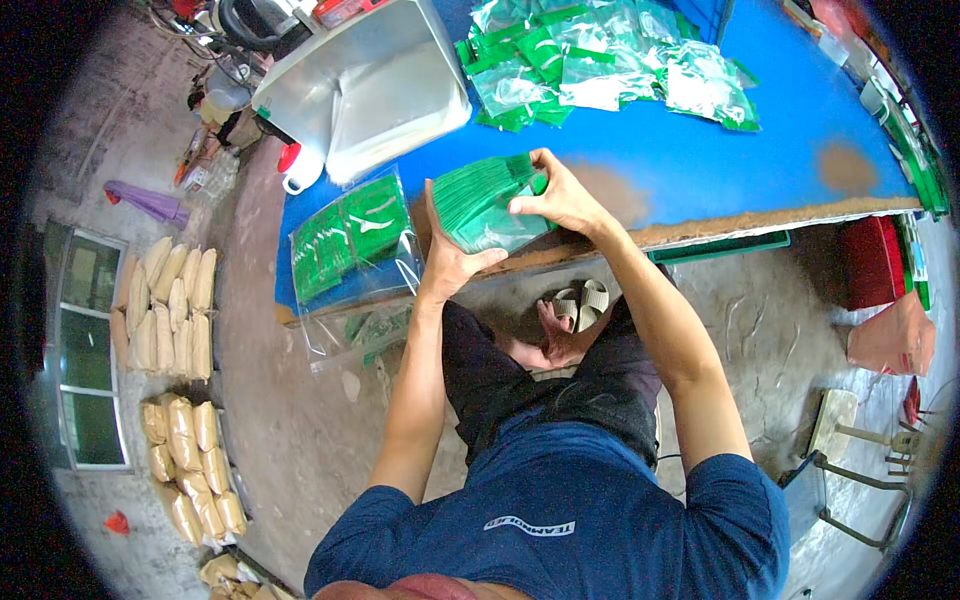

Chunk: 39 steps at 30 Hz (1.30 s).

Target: Packing small green plastic bags into larger clear plastic sleeves.

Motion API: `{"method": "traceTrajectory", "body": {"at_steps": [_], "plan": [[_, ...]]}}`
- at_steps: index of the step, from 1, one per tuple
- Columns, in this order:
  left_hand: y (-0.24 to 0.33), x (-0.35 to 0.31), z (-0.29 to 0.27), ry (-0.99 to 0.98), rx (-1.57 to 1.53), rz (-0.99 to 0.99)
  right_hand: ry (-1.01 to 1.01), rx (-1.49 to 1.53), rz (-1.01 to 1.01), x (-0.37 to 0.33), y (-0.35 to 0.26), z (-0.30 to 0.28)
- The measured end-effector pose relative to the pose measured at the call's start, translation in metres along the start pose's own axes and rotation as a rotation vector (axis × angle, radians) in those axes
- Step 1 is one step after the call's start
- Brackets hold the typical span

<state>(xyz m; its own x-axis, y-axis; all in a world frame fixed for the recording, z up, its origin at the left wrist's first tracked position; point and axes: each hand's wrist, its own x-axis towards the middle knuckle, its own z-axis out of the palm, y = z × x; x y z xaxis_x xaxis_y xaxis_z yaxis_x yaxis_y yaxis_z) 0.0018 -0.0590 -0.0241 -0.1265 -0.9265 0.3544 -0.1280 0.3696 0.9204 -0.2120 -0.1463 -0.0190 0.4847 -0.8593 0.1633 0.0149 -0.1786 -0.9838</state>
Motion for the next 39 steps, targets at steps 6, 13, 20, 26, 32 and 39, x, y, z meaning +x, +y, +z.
{"method": "traceTrajectory", "body": {"at_steps": [6, 13, 20, 26, 32, 39], "plan": [[0.001, -0.002, 0.003, 0.086, -0.104, -0.091, 0.044, 0.074, -0.067, 0.007, 0.018, 0.005], [-0.007, -0.006, -0.001, 0.015, 0.084, 0.023, 0.093, -0.219, -0.18, -0.009, -0.016, 0.008], [0.002, -0.003, -0.007, -0.027, 0.029, -0.15, -0.196, -1.247, -0.68, 0.011, -0.094, 0.037], [0.061, -0.035, 0.002, 0.031, -0.052, -0.022, -0.341, -0.817, -0.267, -0.028, -0.115, 0.02], [0.054, -0.044, 0.045, 0.558, -0.777, -0.083, -0.22, -0.507, 0.009, -0.031, -0.088, 0.035], [0.038, -0.041, 0.055, 0.78, -0.675, -0.141, -0.109, -0.627, -0.032, -0.059, -0.101, 0.057]]}}
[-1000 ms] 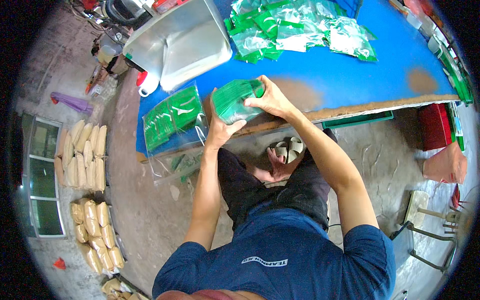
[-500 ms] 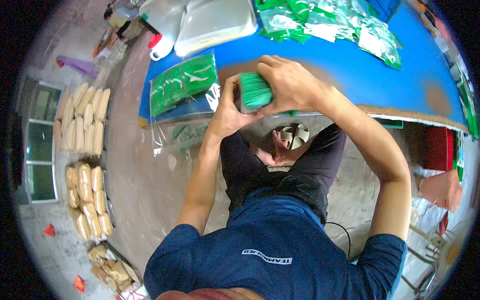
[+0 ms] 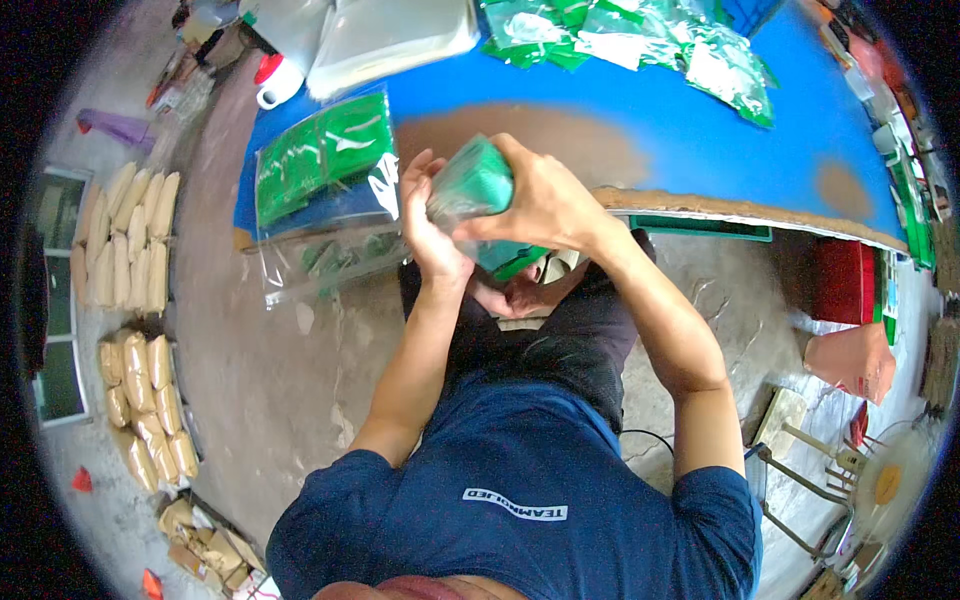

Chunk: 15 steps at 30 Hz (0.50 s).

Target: Packing small green plastic bags into larger clear plastic sleeves.

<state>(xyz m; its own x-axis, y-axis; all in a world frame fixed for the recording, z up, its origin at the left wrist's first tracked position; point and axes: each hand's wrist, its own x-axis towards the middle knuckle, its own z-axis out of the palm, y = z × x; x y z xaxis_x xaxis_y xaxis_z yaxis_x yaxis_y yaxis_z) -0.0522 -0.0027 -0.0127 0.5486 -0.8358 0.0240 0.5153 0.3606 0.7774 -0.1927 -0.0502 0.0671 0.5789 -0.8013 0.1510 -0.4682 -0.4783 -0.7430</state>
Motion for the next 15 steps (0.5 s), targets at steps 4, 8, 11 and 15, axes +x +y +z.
{"method": "traceTrajectory", "body": {"at_steps": [4, 8, 11, 15], "plan": [[0.006, -0.01, 0.005, -0.073, 0.142, 0.118, -0.005, 0.306, -0.024, -0.016, 0.0, 0.002], [0.025, -0.026, 0.009, -0.05, 0.279, 0.172, -0.067, 0.567, 0.055, -0.028, -0.004, 0.016], [0.033, -0.042, -0.002, -0.035, 0.388, 0.227, -0.083, 0.723, 0.014, -0.039, -0.01, 0.028], [0.049, -0.057, -0.008, -0.042, 0.517, 0.183, -0.143, 0.766, 0.005, -0.05, -0.005, 0.04]]}}
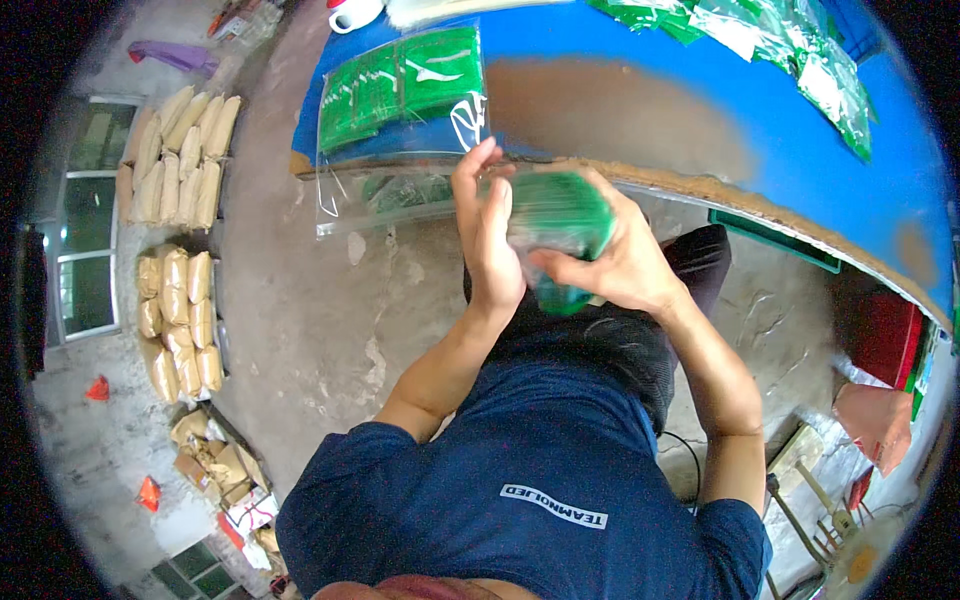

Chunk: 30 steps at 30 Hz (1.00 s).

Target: Packing small green plastic bags into larger clear plastic sleeves.

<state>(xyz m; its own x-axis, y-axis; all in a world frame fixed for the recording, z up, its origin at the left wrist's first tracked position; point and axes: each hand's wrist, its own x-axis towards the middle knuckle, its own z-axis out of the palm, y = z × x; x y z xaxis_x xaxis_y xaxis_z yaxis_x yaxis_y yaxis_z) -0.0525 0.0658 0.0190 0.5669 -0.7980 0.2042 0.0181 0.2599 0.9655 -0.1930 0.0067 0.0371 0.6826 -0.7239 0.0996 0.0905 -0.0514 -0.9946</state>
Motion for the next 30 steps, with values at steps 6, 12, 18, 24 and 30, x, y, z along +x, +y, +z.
{"method": "traceTrajectory", "body": {"at_steps": [6, 12, 18, 24, 30], "plan": [[-0.01, 0.038, -0.133, -0.031, 0.758, 0.492, 0.318, 0.797, 0.428, -0.015, 0.051, -0.009], [-0.027, 0.09, -0.211, -0.224, 1.576, 0.77, 0.297, 0.617, 0.394, -0.005, 0.035, 0.025], [0.002, 0.118, -0.203, -0.235, 1.331, 0.954, 0.252, 0.479, 0.191, 0.005, 0.03, 0.051], [0.039, 0.109, -0.14, -0.327, 1.132, 0.954, 0.19, 0.266, 0.126, 0.037, 0.022, 0.076], [0.047, 0.108, -0.096, -0.327, 0.934, 0.722, 0.011, 0.622, 0.573, 0.088, 0.03, 0.071]]}}
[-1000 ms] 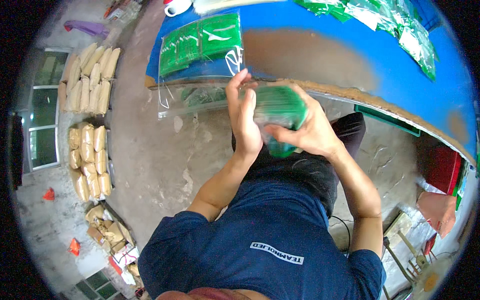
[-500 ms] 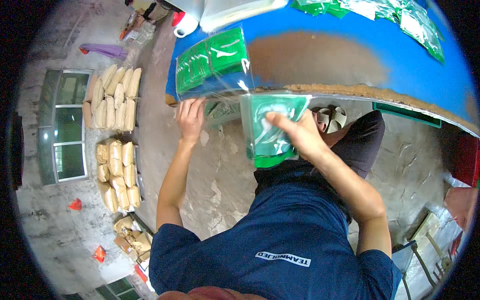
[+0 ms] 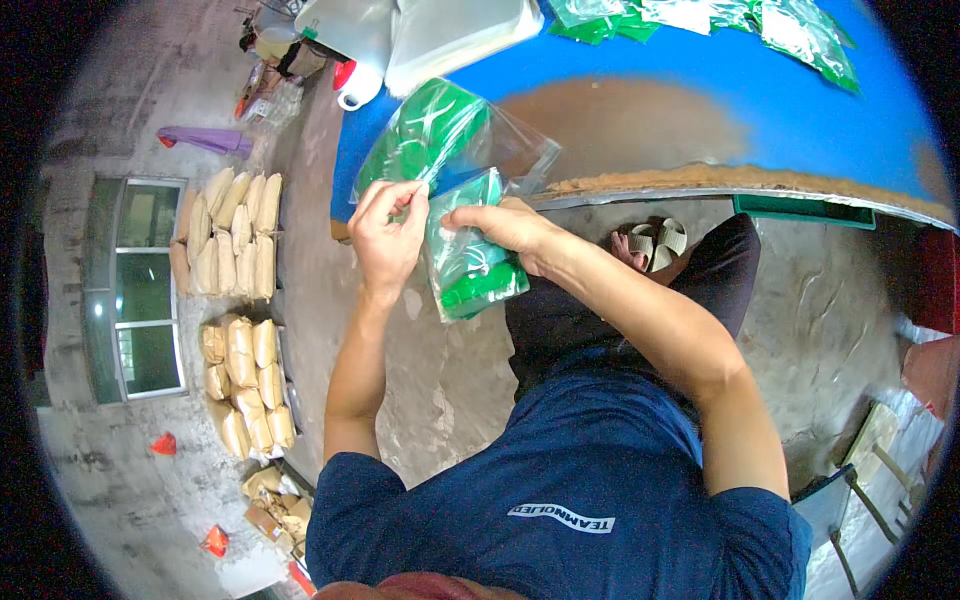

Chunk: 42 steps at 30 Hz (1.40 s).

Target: Packing small green plastic bags into larger clear plastic sleeves.

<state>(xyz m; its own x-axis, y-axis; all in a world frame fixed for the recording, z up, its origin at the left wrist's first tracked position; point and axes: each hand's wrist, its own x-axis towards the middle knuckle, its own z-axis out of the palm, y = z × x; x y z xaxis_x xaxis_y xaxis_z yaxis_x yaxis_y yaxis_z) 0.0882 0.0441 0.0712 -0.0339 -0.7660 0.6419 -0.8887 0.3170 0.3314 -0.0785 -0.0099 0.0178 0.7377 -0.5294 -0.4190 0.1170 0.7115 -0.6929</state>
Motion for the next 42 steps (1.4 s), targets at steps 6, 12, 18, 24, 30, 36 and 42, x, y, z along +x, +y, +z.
{"method": "traceTrajectory", "body": {"at_steps": [6, 12, 18, 24, 30, 36, 42], "plan": [[0.017, 0.016, -0.007, -0.003, -0.031, -0.088, -0.083, 0.251, -0.125, 0.034, -0.026, -0.003], [0.018, 0.038, -0.031, -0.062, -0.111, -0.181, -0.094, -0.4, -0.234, 0.062, -0.05, 0.023], [0.013, 0.055, -0.031, 0.035, -0.096, -0.181, -0.223, -0.46, -0.195, 0.118, -0.062, 0.037], [-0.003, 0.048, -0.025, 0.168, -0.356, -0.358, -0.062, 0.742, -0.112, 0.063, -0.016, 0.034], [-0.041, 0.059, -0.016, -0.075, -0.642, -0.434, -0.058, 0.49, -0.361, 0.044, -0.02, 0.022], [-0.176, 0.008, -0.01, -0.516, -0.897, -0.845, -0.224, 0.39, -0.199, 0.064, -0.037, 0.01], [-0.136, 0.006, -0.001, -0.449, -0.975, -0.883, 0.002, 0.309, -0.057, 0.06, -0.044, 0.052]]}}
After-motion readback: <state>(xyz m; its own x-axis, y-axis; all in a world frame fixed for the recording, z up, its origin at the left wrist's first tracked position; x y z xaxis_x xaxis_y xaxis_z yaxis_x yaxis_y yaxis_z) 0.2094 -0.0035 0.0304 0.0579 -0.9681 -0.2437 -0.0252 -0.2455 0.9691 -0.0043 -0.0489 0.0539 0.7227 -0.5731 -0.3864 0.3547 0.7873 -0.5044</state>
